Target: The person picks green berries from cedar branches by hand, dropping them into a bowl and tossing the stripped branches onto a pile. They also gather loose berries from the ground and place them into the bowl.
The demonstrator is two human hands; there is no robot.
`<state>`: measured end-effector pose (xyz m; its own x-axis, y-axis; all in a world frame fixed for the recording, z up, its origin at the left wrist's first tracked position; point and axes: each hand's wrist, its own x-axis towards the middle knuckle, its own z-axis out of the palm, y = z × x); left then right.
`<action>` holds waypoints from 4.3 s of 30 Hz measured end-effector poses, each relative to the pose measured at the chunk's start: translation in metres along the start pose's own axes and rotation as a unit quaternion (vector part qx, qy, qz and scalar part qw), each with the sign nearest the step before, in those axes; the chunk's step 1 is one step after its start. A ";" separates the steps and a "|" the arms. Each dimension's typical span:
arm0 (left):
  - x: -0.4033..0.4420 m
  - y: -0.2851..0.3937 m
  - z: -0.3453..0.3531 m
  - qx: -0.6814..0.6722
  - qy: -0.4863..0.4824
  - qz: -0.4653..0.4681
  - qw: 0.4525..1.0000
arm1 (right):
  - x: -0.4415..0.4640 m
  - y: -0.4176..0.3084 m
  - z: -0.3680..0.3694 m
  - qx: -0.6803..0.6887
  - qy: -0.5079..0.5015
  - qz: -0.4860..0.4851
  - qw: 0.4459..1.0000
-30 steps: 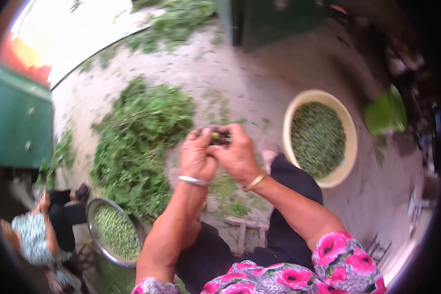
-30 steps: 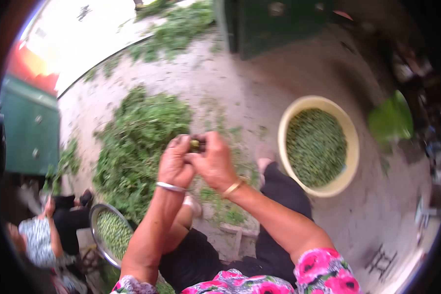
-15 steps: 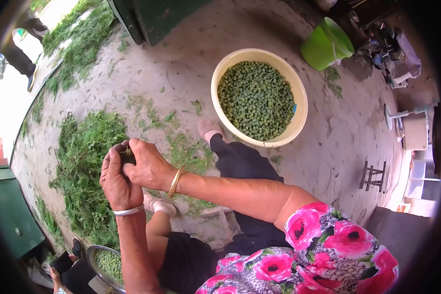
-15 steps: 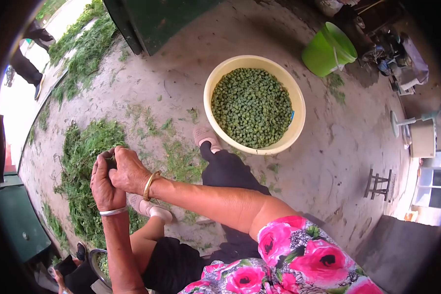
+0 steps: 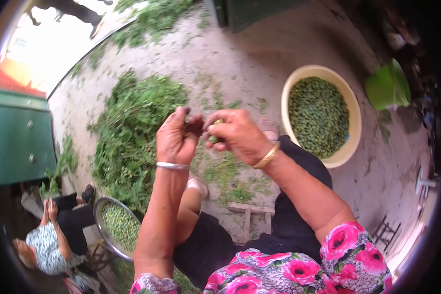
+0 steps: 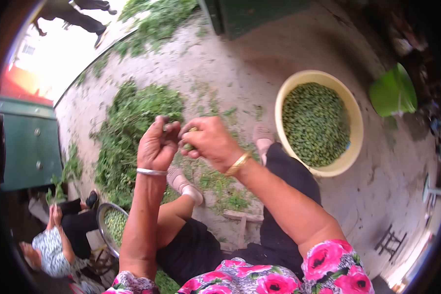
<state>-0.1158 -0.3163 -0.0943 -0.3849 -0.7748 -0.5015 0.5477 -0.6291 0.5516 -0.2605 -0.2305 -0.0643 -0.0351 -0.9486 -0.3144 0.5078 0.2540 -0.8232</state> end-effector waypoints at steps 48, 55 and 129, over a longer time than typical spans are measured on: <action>0.236 0.061 -0.279 0.870 0.215 0.186 0.403 | 0.001 -0.026 -0.018 -0.662 0.034 0.052 0.747; 0.122 -0.018 -0.248 0.860 0.103 0.086 0.492 | -0.013 -0.024 -0.015 -0.689 -0.021 -0.041 0.723; -0.359 -0.032 -0.021 0.224 -0.086 0.024 0.971 | -0.239 -0.012 0.029 -0.041 -0.004 0.017 0.999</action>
<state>0.0208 -0.0165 0.0542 -0.5071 -0.7785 -0.3700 0.2058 -0.5262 0.8251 -0.2331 -0.0124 0.0341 -0.0122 -0.9404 -0.3400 0.4358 0.3010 -0.8482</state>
